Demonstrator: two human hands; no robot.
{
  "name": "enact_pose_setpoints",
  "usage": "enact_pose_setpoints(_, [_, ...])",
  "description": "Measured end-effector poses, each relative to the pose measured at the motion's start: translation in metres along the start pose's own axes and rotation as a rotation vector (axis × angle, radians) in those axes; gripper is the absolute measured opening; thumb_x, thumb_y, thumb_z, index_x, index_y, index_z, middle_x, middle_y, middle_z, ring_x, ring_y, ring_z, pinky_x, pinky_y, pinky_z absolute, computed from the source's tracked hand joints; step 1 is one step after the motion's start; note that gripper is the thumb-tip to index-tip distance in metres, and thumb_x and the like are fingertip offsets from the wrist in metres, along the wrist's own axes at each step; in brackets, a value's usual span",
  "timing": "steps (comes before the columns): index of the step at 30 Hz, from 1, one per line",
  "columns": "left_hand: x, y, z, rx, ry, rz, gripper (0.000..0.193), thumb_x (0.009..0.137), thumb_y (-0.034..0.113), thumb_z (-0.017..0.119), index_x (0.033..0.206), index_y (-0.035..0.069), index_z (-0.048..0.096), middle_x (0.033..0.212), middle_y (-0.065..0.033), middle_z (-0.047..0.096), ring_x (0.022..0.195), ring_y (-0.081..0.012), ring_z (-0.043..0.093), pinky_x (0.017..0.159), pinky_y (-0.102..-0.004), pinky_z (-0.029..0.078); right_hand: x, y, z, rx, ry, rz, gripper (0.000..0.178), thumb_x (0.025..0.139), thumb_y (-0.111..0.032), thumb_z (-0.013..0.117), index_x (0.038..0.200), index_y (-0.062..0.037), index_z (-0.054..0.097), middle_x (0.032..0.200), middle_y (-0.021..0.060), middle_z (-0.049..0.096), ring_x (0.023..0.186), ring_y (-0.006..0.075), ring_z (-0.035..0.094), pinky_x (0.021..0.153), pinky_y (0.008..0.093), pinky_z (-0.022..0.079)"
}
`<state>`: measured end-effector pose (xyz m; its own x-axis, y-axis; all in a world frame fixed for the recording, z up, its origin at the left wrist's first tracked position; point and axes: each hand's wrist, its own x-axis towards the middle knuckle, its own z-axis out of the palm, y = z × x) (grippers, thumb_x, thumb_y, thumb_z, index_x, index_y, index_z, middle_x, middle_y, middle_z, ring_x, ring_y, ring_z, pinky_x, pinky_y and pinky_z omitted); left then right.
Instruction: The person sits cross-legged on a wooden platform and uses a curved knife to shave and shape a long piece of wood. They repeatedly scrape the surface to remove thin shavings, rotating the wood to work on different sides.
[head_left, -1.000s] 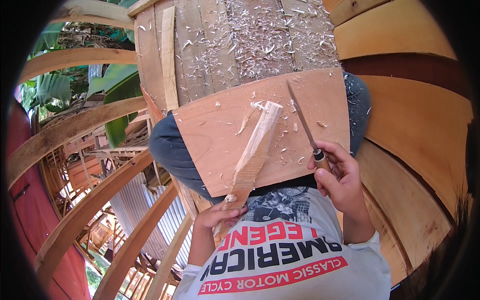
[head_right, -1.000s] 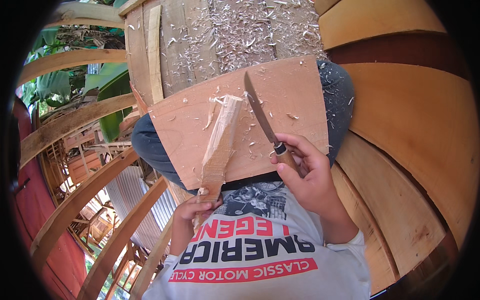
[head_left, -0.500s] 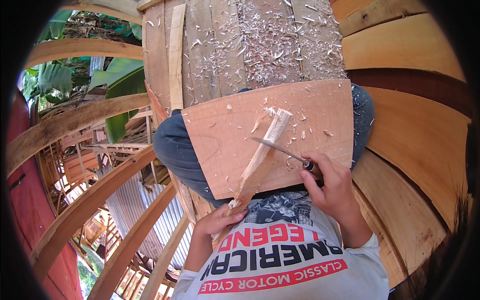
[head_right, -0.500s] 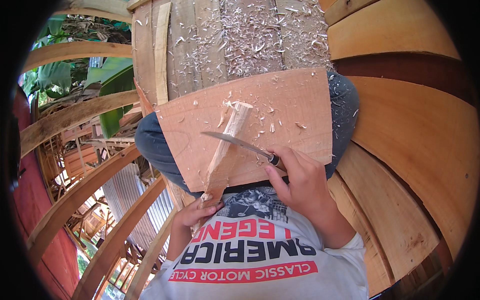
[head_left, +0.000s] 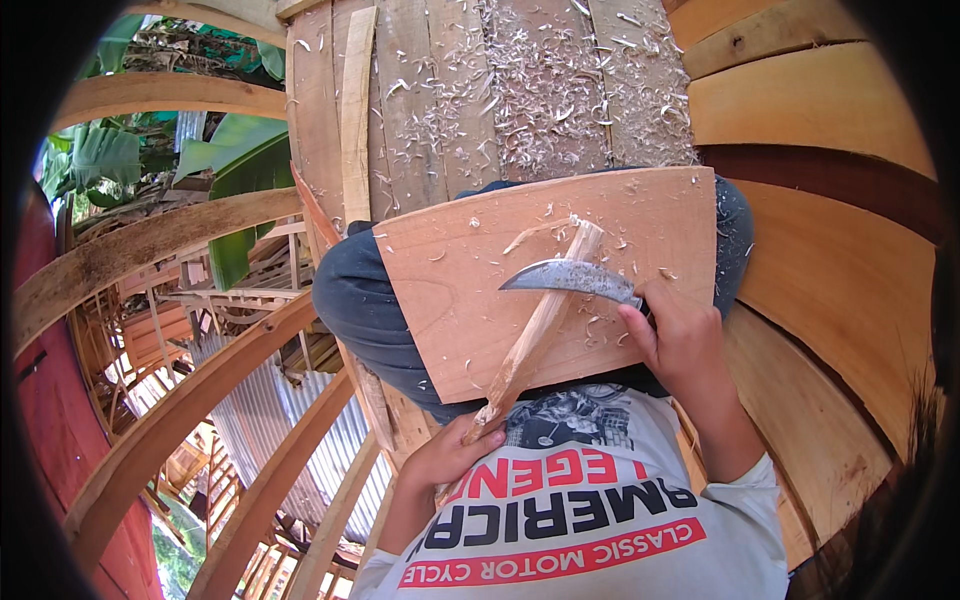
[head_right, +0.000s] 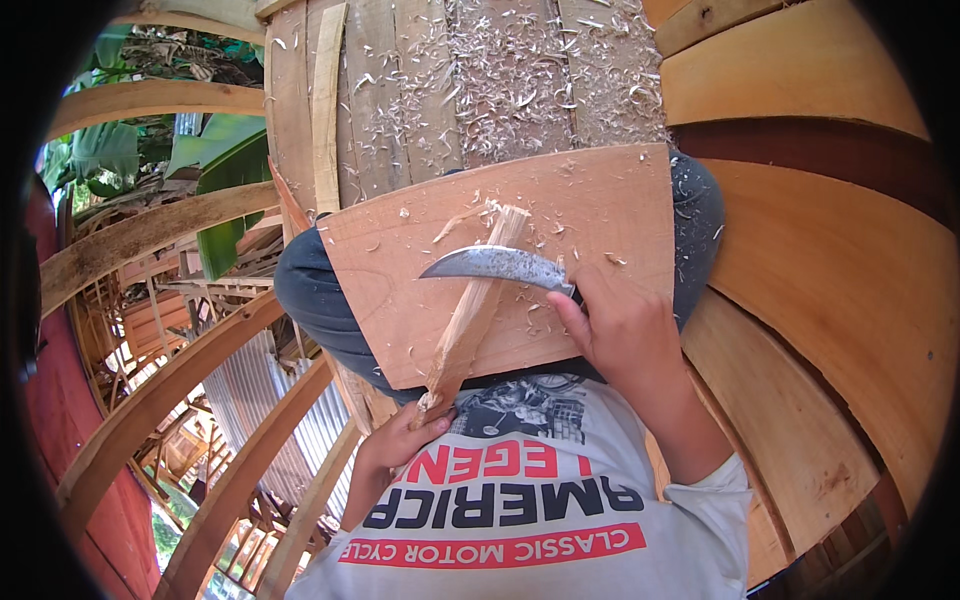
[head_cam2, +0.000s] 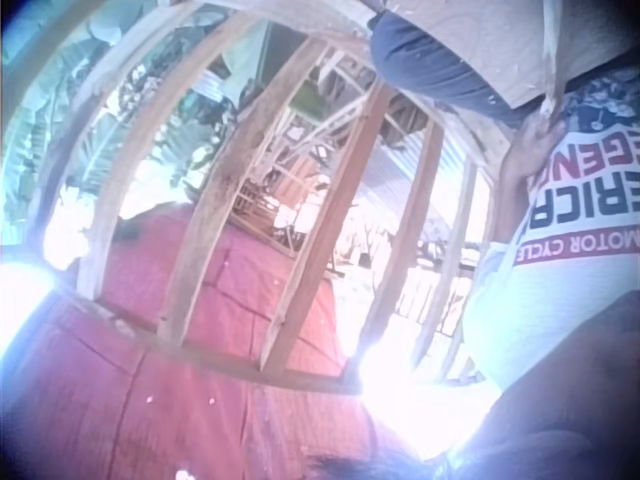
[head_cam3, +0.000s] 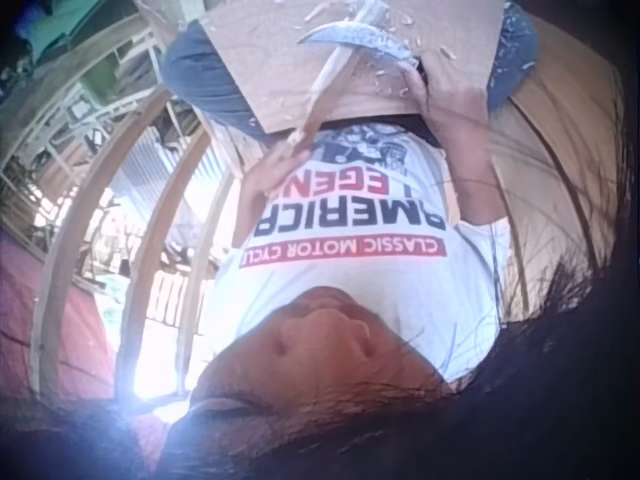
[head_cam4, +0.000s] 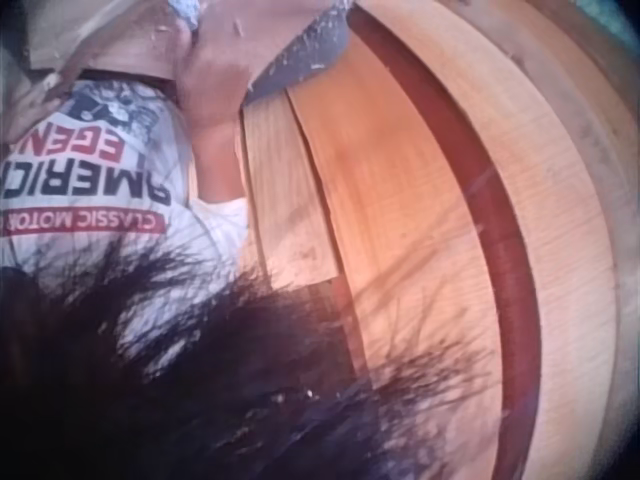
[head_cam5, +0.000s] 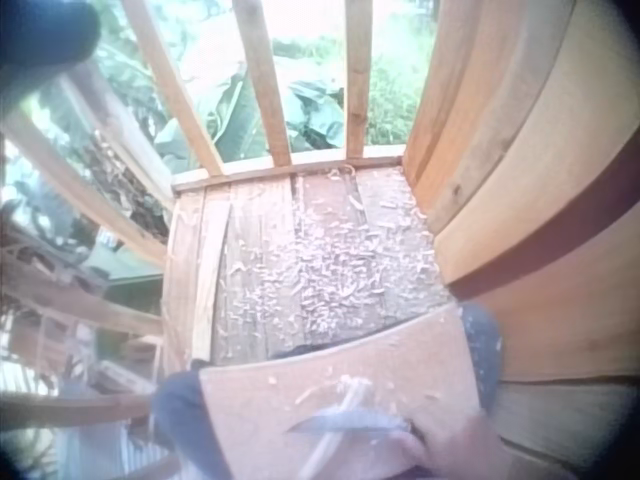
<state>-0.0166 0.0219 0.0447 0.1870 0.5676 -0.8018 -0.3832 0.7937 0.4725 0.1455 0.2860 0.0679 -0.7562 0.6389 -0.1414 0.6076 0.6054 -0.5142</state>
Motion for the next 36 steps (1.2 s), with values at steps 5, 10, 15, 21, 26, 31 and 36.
enact_pose_setpoints(5, [0.005, -0.005, -0.007, -0.124, -0.062, -0.100, 0.043, 0.093, 0.024, 0.056, 0.124, -0.002, 0.045, 0.113, -0.0075, 0.056, 0.104, -0.0140, 0.050, 0.091, -0.0279, 0.039, 0.020, 0.009, -0.007, -0.138, 0.087, 0.068, 0.025, 0.088, -0.030, 0.059, 0.082, -0.0061, 0.056, 0.064, 0.0136, 0.058, 0.058, 0.0322, 0.059, 0.050, 0.0405, 0.044])
enact_pose_setpoints(10, [0.004, -0.025, -0.008, -0.027, -0.053, 0.022, 0.039, 0.092, 0.029, 0.057, 0.113, -0.004, 0.055, 0.101, -0.0069, 0.061, 0.094, -0.0129, 0.053, 0.085, -0.0266, 0.043, 0.042, 0.056, -0.032, -0.212, 0.321, 0.291, 0.030, 0.090, -0.030, 0.059, 0.080, -0.0023, 0.056, 0.063, 0.0174, 0.058, 0.056, 0.0331, 0.059, 0.049, 0.0384, 0.045])
enact_pose_setpoints(15, [0.009, -0.026, -0.021, -0.148, -0.155, -0.039, 0.045, 0.090, 0.033, 0.059, 0.118, -0.002, 0.054, 0.111, -0.0069, 0.059, 0.103, -0.0139, 0.051, 0.089, -0.0259, 0.040, 0.021, 0.003, -0.038, 0.173, 0.087, 0.227, 0.027, 0.086, -0.027, 0.065, 0.076, -0.0024, 0.057, 0.060, 0.0161, 0.056, 0.055, 0.0294, 0.060, 0.048, 0.0362, 0.043])
enact_pose_setpoints(21, [0.006, -0.013, -0.019, -0.233, -0.139, -0.061, 0.046, 0.090, 0.033, 0.060, 0.119, -0.002, 0.052, 0.110, -0.0052, 0.058, 0.104, -0.0130, 0.050, 0.090, -0.0262, 0.040, -0.003, -0.020, 0.005, 0.218, -0.116, 0.082, 0.035, 0.080, -0.034, 0.069, 0.068, -0.0042, 0.055, 0.052, 0.0116, 0.054, 0.047, 0.0267, 0.057, 0.044, 0.0345, 0.043])
enact_pose_setpoints(26, [0.001, -0.006, -0.019, -0.190, -0.102, -0.030, 0.039, 0.091, 0.033, 0.058, 0.112, 0.000, 0.054, 0.102, -0.0035, 0.057, 0.097, -0.0119, 0.050, 0.086, -0.0258, 0.041, -0.003, -0.022, 0.011, 0.239, -0.112, 0.020, 0.041, 0.079, -0.039, 0.070, 0.063, -0.0047, 0.053, 0.051, 0.0112, 0.054, 0.046, 0.0272, 0.057, 0.043, 0.0352, 0.043])
enact_pose_setpoints(31, [-0.003, 0.001, -0.009, -0.019, -0.026, 0.024, 0.030, 0.094, 0.029, 0.055, 0.101, 0.000, 0.055, 0.092, -0.0025, 0.056, 0.089, -0.0105, 0.049, 0.080, -0.0261, 0.042, 0.005, -0.021, 0.006, 0.158, -0.115, -0.046, 0.043, 0.078, -0.041, 0.069, 0.062, -0.0050, 0.053, 0.051, 0.0115, 0.053, 0.047, 0.0283, 0.057, 0.044, 0.0361, 0.043])
enact_pose_setpoints(36, [-0.007, 0.010, 0.006, 0.002, 0.083, 0.051, 0.028, 0.094, 0.028, 0.054, 0.097, 0.000, 0.053, 0.086, -0.0029, 0.055, 0.083, -0.0106, 0.048, 0.076, -0.0271, 0.042, 0.004, -0.023, 0.009, 0.112, -0.152, -0.069, 0.044, 0.078, -0.044, 0.068, 0.063, -0.0056, 0.054, 0.051, 0.0118, 0.054, 0.048, 0.0288, 0.057, 0.045, 0.0368, 0.044])
